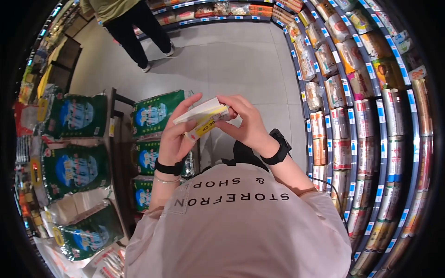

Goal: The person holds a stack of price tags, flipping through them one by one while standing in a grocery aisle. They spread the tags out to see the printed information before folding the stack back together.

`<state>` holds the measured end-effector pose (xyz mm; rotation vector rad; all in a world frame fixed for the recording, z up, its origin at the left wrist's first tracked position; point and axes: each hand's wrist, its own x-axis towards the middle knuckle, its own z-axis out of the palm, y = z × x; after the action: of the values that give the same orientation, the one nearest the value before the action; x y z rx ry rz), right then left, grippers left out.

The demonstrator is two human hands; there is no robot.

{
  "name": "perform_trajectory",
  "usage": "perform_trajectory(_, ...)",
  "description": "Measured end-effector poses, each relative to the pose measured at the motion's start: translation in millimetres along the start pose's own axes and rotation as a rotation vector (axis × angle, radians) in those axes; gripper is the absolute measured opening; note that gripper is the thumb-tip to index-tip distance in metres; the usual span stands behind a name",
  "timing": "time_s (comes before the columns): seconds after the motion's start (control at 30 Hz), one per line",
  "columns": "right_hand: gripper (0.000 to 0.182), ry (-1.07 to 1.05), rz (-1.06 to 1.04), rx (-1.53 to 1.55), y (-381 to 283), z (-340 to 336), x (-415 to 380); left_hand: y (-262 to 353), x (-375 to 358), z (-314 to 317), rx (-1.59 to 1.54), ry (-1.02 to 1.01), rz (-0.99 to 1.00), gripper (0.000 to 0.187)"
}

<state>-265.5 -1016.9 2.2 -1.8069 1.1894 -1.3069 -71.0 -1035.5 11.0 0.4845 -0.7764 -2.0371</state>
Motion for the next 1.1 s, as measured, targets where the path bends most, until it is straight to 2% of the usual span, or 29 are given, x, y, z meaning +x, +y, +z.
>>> perform_trajectory(0.07, 0.043, -0.022, 0.006, 0.014, 18.4, -12.0, 12.2, -2.5, 23.5, 3.0, 0.048, -0.001, 0.019, 0.056)
perform_trajectory(0.13, 0.036, 0.057, 0.127, 0.092, 40.4, -23.8, 20.9, -6.6, 48.4, 8.3, 0.102, 0.013, 0.055, 0.043)
perform_trajectory(0.17, 0.036, 0.062, 0.126, 0.093, 48.0, -31.9, 27.5, -7.8, 61.9, 11.3, 0.106, 0.011, 0.053, 0.043)
perform_trajectory(0.23, 0.027, 0.089, 0.166, 0.157, 60.5, -47.3, 39.8, -8.6, 86.8, 18.0, -0.087, 0.022, -0.016, 0.04)
perform_trajectory(0.33, 0.023, 0.12, 0.253, 0.247, 75.9, -64.0, 55.2, -11.5, 115.4, 27.2, -0.067, 0.02, -0.016, 0.041)
perform_trajectory(0.47, 0.025, 0.118, 0.366, 0.459, 82.2, -73.1, 74.2, -18.4, 140.2, 29.3, -0.011, 0.095, 0.046, 0.042)
perform_trajectory(0.53, 0.026, 0.177, 0.373, 0.688, 85.6, -71.2, 81.9, -18.3, 150.0, 35.7, 0.064, 0.158, 0.157, 0.046)
perform_trajectory(0.63, 0.024, 0.187, 0.397, 0.762, 91.8, -68.7, 92.8, -20.2, 162.2, 32.8, 0.135, 0.207, 0.223, 0.046)
perform_trajectory(0.73, 0.022, 0.222, 0.495, 0.847, 101.6, -62.8, 101.7, -14.8, 172.0, 28.9, 0.044, 0.194, 0.215, 0.045)
perform_trajectory(0.87, 0.023, 0.266, 0.481, 0.808, 108.3, -59.6, 116.9, -1.1, 183.9, 17.5, -0.048, 0.157, 0.115, 0.039)
perform_trajectory(0.97, 0.025, 0.299, 0.511, 0.912, 99.9, -56.7, 134.2, 0.0, 193.1, 13.9, -0.067, 0.222, 0.144, 0.042)
perform_trajectory(1.03, 0.026, 0.233, 0.595, 1.089, 94.9, -55.8, 148.5, 3.0, 199.8, 6.9, 0.05, 0.265, 0.218, 0.042)
perform_trajectory(1.07, 0.026, 0.237, 0.587, 1.083, 96.0, -52.8, 154.1, 8.6, 202.5, 3.4, 0.048, 0.255, 0.219, 0.042)
perform_trajectory(1.1, 0.025, 0.257, 0.621, 1.147, 97.6, -48.7, 159.1, 15.3, 204.4, -0.6, -0.062, 0.257, 0.221, 0.041)
